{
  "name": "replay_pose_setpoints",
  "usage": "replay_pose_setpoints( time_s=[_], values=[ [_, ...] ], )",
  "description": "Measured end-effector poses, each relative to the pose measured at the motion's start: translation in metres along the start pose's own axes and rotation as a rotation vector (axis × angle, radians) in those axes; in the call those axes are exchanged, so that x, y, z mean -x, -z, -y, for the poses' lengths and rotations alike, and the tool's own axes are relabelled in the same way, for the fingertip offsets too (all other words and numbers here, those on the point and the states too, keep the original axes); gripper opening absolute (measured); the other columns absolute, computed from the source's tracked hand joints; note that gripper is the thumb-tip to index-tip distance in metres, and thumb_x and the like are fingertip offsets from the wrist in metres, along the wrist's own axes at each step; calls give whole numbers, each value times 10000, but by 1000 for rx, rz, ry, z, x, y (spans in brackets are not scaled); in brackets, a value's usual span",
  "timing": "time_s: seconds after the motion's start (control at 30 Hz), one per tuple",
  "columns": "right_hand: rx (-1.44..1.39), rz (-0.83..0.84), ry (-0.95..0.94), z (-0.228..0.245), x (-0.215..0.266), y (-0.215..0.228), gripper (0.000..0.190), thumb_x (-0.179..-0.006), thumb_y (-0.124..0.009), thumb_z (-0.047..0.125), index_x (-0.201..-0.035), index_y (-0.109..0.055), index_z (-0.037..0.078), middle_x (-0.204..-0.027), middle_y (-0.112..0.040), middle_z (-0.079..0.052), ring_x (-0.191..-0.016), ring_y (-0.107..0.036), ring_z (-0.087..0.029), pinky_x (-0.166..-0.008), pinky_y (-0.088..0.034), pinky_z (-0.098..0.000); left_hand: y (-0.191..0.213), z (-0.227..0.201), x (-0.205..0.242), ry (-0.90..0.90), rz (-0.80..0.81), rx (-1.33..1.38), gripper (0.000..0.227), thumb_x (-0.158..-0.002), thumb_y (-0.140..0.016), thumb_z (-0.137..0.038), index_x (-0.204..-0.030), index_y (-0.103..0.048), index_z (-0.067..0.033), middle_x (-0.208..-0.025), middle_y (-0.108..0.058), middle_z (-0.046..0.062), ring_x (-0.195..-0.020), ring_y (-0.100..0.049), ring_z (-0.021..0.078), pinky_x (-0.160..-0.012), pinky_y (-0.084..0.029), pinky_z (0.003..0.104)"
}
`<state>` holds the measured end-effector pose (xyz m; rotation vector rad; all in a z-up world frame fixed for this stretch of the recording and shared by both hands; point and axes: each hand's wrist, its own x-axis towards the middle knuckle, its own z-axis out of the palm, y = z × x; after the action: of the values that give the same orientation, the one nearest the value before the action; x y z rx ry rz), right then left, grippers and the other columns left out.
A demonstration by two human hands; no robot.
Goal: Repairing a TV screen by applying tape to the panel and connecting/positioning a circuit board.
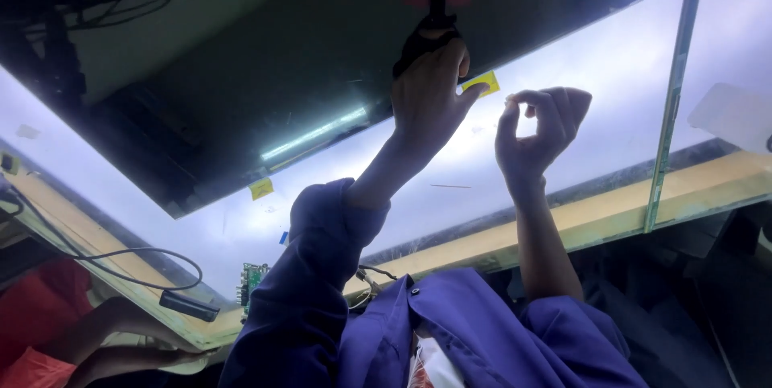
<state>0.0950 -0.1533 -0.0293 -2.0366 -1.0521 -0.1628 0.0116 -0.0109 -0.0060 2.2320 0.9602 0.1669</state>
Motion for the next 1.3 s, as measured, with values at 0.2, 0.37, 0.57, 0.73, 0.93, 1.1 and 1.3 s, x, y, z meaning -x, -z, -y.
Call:
replay_pose_setpoints(
  time_s=[0.2, 0.37, 0.57, 0.73, 0.93, 1.1, 1.3],
  values=[
    [13, -97, 8, -13, 14, 10, 69, -893, -649, 114, -833, -674, 136, -621, -400, 52, -616, -438, -131, -795, -403, -342, 19, 10, 54, -64, 33, 195, 339, -760, -794, -337, -903, -521, -194, -693, -610, -1, -702, -656, 220, -630, -533, 363],
    [21, -99, -54, -1, 29, 48, 76, -909, -611, 138, -955, -671, 138, -703, -429, 51, -740, -434, -158, -793, -412, -366, 43, 7, 160, -20, 314, 171, 313, -766, -789, -250, -968, -564, -167, -745, -642, 15, -742, -677, 263, -659, -553, 410],
    [-27, 29, 21, 20, 64, 71, 204, -880, -629, 75, -1081, -659, 93, -775, -484, 13, -819, -480, -200, -813, -435, -377, 60, 14, 275, 178, 438, 219, 198, -863, -695, -255, -1006, -585, -173, -770, -662, 33, -750, -683, 294, -671, -544, 462],
    [-259, 231, 30, 70, 85, 58, 334, -855, -627, 36, -1180, -628, 110, -1029, -625, -21, -1006, -558, -233, -850, -470, -380, 81, 3, 330, 302, 312, 330, 156, -862, -681, -210, -978, -620, -125, -775, -702, 80, -679, -682, 282, -660, -527, 440],
    [-82, 559, 322, 137, 48, -8, 652, -855, -664, 65, -1436, -389, -49, -1509, -432, -221, -1427, -254, -405, -1151, -149, -588, 76, 11, 369, 230, 167, 338, 184, -870, -664, -244, -1014, -625, -136, -812, -703, 66, -662, -681, 248, -651, -526, 442],
    [-25, 658, 420, 162, 69, -34, 703, -804, -668, 66, -1434, -389, -73, -1517, -411, -231, -1448, -248, -367, -1171, -114, -582, 79, 19, 401, 309, 134, 355, 210, -849, -660, -259, -1037, -634, -170, -836, -706, 54, -683, -677, 235, -694, -517, 426],
    [-6, 636, 403, 147, 67, -36, 732, -812, -651, 64, -1469, -344, -32, -1523, -422, -178, -1463, -209, -337, -1183, -82, -564, 70, 35, 431, 423, 103, 362, 234, -858, -673, -347, -1037, -643, -200, -854, -729, 59, -700, -683, 256, -672, -521, 407]
  ],
)
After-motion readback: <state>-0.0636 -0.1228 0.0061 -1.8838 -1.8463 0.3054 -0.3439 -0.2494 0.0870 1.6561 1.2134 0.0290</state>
